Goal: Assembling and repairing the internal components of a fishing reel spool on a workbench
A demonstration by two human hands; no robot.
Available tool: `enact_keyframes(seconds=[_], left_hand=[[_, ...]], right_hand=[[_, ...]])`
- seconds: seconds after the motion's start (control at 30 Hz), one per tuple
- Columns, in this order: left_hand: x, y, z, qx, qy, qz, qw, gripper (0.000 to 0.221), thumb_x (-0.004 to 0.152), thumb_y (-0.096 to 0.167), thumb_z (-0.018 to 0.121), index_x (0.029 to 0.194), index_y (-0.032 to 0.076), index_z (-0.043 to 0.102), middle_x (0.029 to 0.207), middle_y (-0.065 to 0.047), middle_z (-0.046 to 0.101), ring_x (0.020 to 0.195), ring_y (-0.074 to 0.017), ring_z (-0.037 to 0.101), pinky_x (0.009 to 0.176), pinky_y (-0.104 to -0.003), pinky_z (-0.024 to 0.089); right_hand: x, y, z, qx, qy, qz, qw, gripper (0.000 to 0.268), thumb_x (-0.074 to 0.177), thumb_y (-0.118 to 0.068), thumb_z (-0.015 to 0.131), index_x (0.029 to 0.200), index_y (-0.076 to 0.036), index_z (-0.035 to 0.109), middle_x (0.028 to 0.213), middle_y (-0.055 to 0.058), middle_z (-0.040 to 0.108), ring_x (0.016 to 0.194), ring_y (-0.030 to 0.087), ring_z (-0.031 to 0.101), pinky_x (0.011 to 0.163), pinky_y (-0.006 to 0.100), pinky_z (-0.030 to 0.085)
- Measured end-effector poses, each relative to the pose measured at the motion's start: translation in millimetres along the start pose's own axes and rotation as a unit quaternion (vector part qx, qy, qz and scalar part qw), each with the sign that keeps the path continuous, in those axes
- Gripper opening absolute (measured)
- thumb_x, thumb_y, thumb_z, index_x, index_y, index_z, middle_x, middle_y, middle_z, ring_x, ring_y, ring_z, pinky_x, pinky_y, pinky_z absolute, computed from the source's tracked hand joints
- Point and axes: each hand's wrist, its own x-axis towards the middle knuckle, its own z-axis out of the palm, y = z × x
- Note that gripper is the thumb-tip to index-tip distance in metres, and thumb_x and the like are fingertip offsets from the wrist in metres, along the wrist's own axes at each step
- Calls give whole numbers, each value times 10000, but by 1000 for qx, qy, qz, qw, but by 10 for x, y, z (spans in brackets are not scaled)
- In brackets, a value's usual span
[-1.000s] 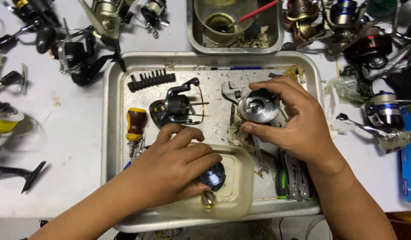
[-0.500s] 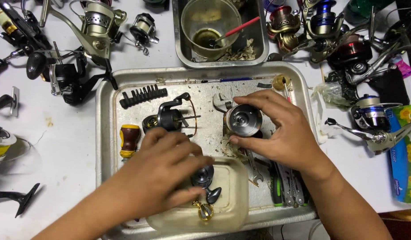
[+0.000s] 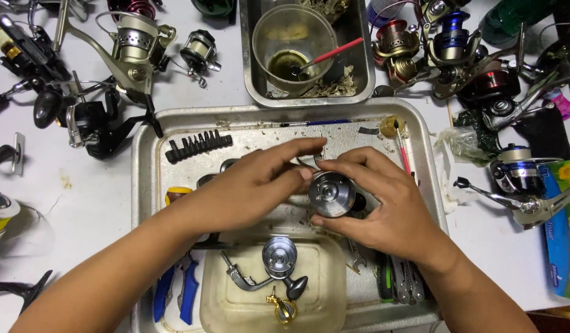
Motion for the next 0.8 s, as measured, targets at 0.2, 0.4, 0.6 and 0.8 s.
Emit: enact_keyframes(seconds=[0.2, 0.4, 0.6, 0.8], left_hand=[[-24, -35, 35, -43, -45, 32, 998, 645, 1001, 356, 377, 1593, 112, 296, 1668, -125, 353, 1526, -269, 338, 1190, -414, 246], [-20, -149, 56, -86, -81, 47, 992, 688, 982, 261, 378, 1621, 123, 163, 1719, -119, 190, 1573, -264, 200, 1227, -409, 145], [-32, -165, 51, -91, -72, 49, 992, 693, 958, 216, 414, 1617, 130, 216, 1703, -89, 264, 1554, -222, 259, 1203, -357, 205], [-40, -200, 71, -109, -60, 69, 990, 672, 953, 211, 397, 1602, 104, 256, 1674, -123, 332, 1539, -253, 306, 1212, -388, 227]], right_hand=[[8, -13, -5, -19, 6, -35, 999, 733, 718, -330, 953, 1322, -45, 650, 1137, 113, 646, 1057, 214, 662, 943, 312, 547], [2, -1, 33, -40, 23, -64, 997, 769, 677, -377, 974, 1278, -12, 664, 1087, 129, 667, 1017, 234, 650, 919, 332, 550], [25, -45, 63, -66, 44, -98, 992, 710, 724, -440, 928, 1237, -16, 684, 1050, 127, 660, 960, 239, 639, 858, 348, 527], [44, -70, 76, -78, 44, -124, 988, 799, 721, -500, 905, 1264, 30, 656, 1052, 160, 663, 948, 269, 626, 856, 370, 519]])
